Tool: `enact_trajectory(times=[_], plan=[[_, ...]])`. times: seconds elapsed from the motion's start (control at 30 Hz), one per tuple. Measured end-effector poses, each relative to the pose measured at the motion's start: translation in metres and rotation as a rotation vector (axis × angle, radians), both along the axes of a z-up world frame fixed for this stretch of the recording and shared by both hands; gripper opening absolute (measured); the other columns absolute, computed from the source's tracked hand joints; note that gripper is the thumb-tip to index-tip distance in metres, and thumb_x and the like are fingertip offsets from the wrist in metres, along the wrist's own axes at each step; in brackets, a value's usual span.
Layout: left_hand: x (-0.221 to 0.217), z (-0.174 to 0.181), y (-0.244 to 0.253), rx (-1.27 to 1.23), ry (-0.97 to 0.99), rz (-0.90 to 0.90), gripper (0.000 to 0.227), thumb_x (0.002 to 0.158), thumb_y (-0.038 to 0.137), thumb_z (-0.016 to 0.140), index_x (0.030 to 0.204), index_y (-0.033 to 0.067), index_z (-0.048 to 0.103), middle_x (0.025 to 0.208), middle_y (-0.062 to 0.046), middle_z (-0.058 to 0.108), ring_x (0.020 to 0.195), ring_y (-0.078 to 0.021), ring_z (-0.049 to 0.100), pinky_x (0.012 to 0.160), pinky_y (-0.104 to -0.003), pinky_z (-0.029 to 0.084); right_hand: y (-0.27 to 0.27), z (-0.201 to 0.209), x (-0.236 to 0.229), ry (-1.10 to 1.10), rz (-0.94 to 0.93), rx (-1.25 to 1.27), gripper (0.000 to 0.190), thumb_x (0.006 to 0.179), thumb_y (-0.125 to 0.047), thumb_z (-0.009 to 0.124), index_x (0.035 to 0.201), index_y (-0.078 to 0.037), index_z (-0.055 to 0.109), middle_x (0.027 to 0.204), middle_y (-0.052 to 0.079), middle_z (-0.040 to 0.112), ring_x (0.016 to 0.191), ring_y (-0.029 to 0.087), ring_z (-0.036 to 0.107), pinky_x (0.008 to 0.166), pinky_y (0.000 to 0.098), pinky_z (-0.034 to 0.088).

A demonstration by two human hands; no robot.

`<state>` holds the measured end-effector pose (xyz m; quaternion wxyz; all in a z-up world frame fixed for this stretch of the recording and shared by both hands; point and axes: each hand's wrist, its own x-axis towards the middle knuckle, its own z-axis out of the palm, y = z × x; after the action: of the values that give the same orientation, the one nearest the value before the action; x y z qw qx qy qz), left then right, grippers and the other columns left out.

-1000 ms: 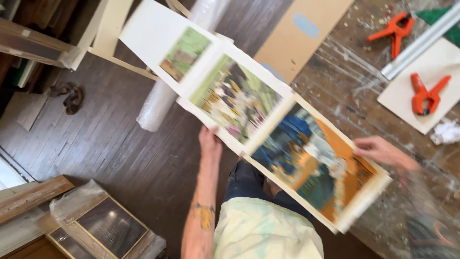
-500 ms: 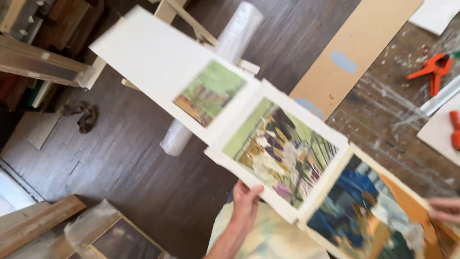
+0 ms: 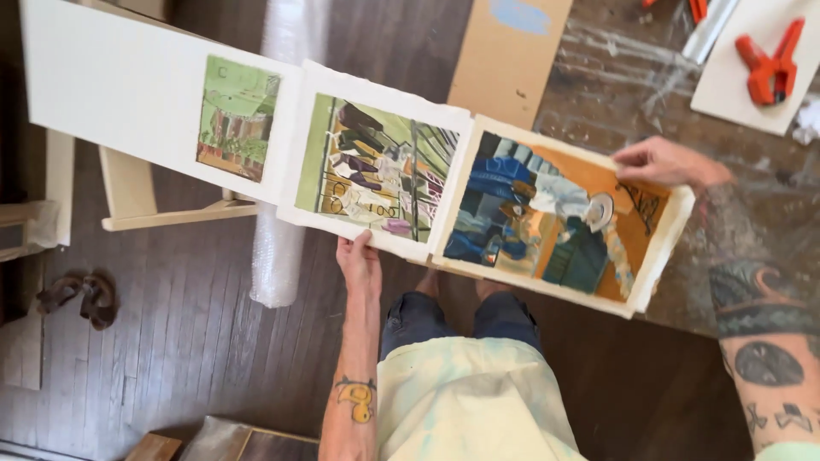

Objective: Trimming the borders of art prints using a utility knife and a metal straight edge on a workbench.

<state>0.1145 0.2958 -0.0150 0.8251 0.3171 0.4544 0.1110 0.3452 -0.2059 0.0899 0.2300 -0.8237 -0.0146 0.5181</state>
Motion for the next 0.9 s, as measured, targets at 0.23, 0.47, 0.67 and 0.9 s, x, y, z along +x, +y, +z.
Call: enact_trajectory(times=[0.23,0.47,0.67,0.9], plan=[[-0.008,-0.059,-0.033,-0.079,0.09,-0.09,0.059,0.086,-0.009,0.07,0.142,0.0025,0.054,0.128,-0.013,0.07,0.107,-0.0194,0.07,0.082,-0.025,0.061,-0.02,-0.033,0.006,0.003,0.038,-0.148,0.045,0.1,-0.03,0.055,0.138,-0.011,0.068,0.136,0.01,0.071,0.112,0.028,0.07,0.095,0.0422,0.054],[-0.002,-0.087,-0.027,0.017,0.319,-0.222,0.037,0.083,0.009,0.079,0.119,0.0126,0.069,0.108,0.002,0.072,0.084,-0.0105,0.06,0.061,-0.025,0.039,-0.049,-0.117,-0.008,-0.192,0.14,-0.226,0.051,0.093,-0.024,0.057,0.139,-0.001,0.057,0.14,0.021,0.06,0.122,0.038,0.059,0.102,0.0508,0.047],[-0.003,-0.082,-0.033,0.037,0.384,-0.302,0.027,0.083,0.014,0.084,0.107,0.015,0.07,0.081,0.008,0.062,0.073,-0.005,0.057,0.065,-0.019,0.045,-0.073,-0.159,-0.038,-0.342,0.103,-0.293,0.055,0.092,-0.035,0.064,0.138,-0.006,0.063,0.138,0.025,0.064,0.129,0.045,0.06,0.11,0.0571,0.046],[-0.017,-0.128,-0.031,-0.016,0.393,-0.29,0.026,0.081,0.016,0.087,0.1,0.0137,0.069,0.078,0.004,0.062,0.072,-0.0077,0.062,0.08,-0.027,0.051,-0.09,-0.177,-0.068,-0.634,0.118,-0.38,0.059,0.091,-0.036,0.066,0.148,-0.022,0.059,0.138,0.011,0.057,0.127,0.038,0.058,0.107,0.0569,0.046]])
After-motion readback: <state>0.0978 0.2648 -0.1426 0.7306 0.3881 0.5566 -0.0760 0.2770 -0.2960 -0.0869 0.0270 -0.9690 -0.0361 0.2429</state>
